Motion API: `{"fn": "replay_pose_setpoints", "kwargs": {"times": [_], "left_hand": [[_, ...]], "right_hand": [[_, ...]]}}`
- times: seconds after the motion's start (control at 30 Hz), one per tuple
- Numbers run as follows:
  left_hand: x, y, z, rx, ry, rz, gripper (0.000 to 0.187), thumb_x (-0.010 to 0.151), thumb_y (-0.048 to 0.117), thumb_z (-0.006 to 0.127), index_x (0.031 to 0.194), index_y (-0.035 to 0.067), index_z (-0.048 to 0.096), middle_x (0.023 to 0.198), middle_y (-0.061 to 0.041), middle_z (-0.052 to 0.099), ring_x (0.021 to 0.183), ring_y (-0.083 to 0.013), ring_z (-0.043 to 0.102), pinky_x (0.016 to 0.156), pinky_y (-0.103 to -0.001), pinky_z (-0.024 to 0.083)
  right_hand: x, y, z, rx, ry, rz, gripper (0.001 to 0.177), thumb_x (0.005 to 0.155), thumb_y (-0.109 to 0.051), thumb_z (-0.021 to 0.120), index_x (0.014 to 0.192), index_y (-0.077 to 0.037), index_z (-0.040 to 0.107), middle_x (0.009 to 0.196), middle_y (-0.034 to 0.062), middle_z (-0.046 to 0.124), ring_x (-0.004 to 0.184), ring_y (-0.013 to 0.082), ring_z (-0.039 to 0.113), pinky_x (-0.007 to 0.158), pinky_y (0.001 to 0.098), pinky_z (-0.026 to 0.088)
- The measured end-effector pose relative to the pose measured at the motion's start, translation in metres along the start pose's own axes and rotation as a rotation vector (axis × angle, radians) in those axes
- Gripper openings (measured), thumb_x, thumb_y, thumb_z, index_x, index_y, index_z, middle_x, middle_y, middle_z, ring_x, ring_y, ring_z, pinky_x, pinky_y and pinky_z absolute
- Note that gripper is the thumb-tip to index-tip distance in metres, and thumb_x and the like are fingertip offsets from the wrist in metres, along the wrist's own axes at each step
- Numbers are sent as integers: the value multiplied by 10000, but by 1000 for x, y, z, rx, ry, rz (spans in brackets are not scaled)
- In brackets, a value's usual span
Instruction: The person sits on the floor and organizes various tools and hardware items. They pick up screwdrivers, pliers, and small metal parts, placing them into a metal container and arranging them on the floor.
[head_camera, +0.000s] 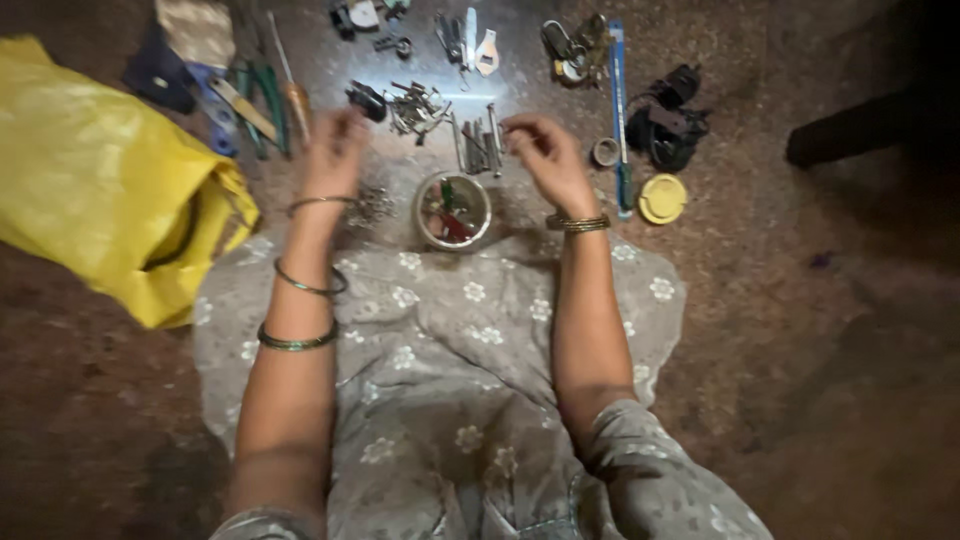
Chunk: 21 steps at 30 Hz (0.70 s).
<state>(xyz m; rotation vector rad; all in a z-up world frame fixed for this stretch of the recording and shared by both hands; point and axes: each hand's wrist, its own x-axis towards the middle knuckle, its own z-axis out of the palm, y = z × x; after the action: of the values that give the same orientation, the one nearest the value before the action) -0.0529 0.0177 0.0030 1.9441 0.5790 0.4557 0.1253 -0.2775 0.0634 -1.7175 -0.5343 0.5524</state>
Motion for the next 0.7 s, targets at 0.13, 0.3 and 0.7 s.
{"fn": "replay_pose_setpoints", "kwargs": {"times": [0.13, 0.3, 0.7], "left_hand": [[-13, 52, 18, -146, -254, -82, 384, 1060, 373, 601, 1304, 77, 618, 1181, -107, 727, 1047, -212, 703, 892, -345, 547], [22, 67, 8, 135, -492, -64, 415, 1057, 418, 572, 1313, 95, 620, 1246, -139, 697, 1037, -293, 687, 888, -415, 529], [30, 56, 10, 290, -535, -22, 384, 1021, 397, 591, 1247, 91, 643, 1164, -159, 725, 1025, -356, 691, 859, -459, 524]], "right_hand": [[-4, -2, -45, -29, 284, 124, 184, 1039, -187, 628, 1130, -42, 696, 961, -8, 745, 834, 71, 659, 722, 226, 521], [0, 19, -44, -449, 344, -14, 135, 990, -159, 685, 1024, -29, 690, 879, 83, 736, 786, 145, 682, 727, 305, 549], [35, 97, 19, -885, 137, -128, 313, 885, -53, 611, 1192, -66, 669, 1152, 224, 667, 1051, 442, 637, 883, 477, 529]]}}
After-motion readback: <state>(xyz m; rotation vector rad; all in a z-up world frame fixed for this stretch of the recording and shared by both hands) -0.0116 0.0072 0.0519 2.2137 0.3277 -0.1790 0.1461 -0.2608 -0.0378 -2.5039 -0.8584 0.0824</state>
